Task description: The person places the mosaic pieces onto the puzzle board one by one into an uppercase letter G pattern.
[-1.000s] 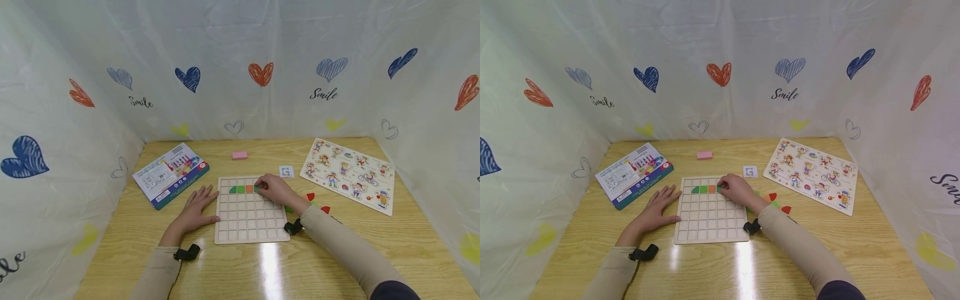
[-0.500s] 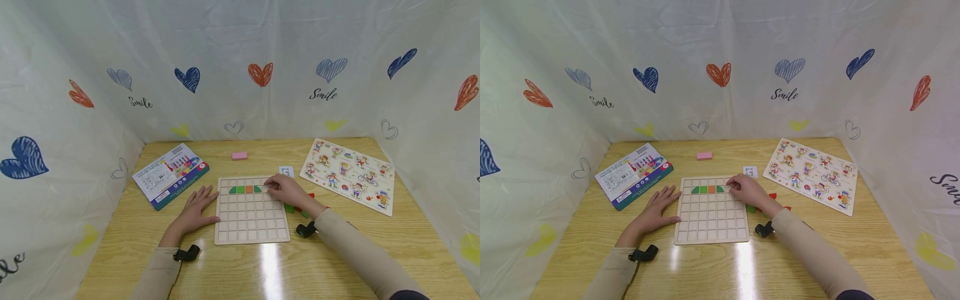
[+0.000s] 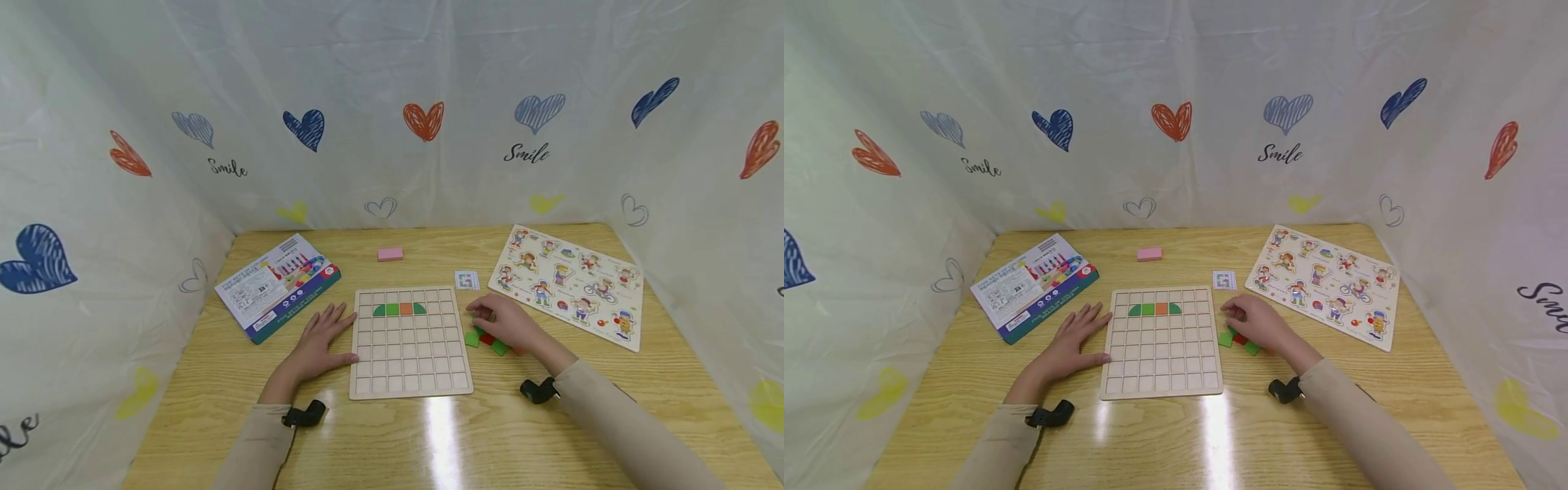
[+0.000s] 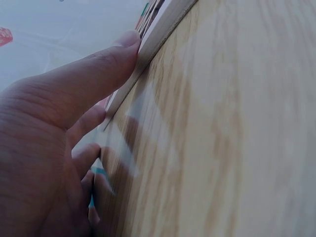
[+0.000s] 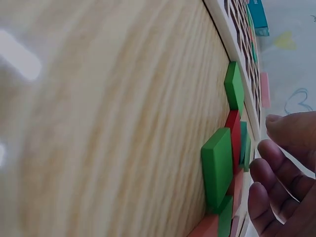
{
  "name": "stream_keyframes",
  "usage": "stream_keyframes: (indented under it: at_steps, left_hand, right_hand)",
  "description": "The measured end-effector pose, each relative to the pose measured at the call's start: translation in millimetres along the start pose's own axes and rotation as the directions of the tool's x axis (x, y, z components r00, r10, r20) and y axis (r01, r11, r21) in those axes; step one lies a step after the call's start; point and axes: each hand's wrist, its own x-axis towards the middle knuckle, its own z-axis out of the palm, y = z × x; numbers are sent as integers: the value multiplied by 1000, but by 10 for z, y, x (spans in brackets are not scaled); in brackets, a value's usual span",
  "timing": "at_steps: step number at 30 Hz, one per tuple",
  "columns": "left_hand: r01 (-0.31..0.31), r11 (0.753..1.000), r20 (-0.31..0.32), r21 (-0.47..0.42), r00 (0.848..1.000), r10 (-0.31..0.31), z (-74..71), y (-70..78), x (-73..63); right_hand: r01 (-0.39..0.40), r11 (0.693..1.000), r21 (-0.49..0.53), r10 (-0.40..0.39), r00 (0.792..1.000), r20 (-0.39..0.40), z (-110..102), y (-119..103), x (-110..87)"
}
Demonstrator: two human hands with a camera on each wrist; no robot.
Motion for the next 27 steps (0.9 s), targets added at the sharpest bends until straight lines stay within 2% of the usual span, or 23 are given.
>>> stream_keyframes:
  at_steps: [8,22,27]
  left_hand:
    - [-11,1000,-9,2,1000,11,-11,-2,2]
    - [2,1000,5,-16,1000,-1,-22,33,0]
    - [6,1000,7,-13,1000,-6,-12,26,-7]
  right_hand:
    - [-14,999,-33,13,999,-30,-35,87,-93]
    - [-27,998,-60,24,998,-58,-21,234,53]
    - [-55,997,-55,53,998,-34,-12,251,83]
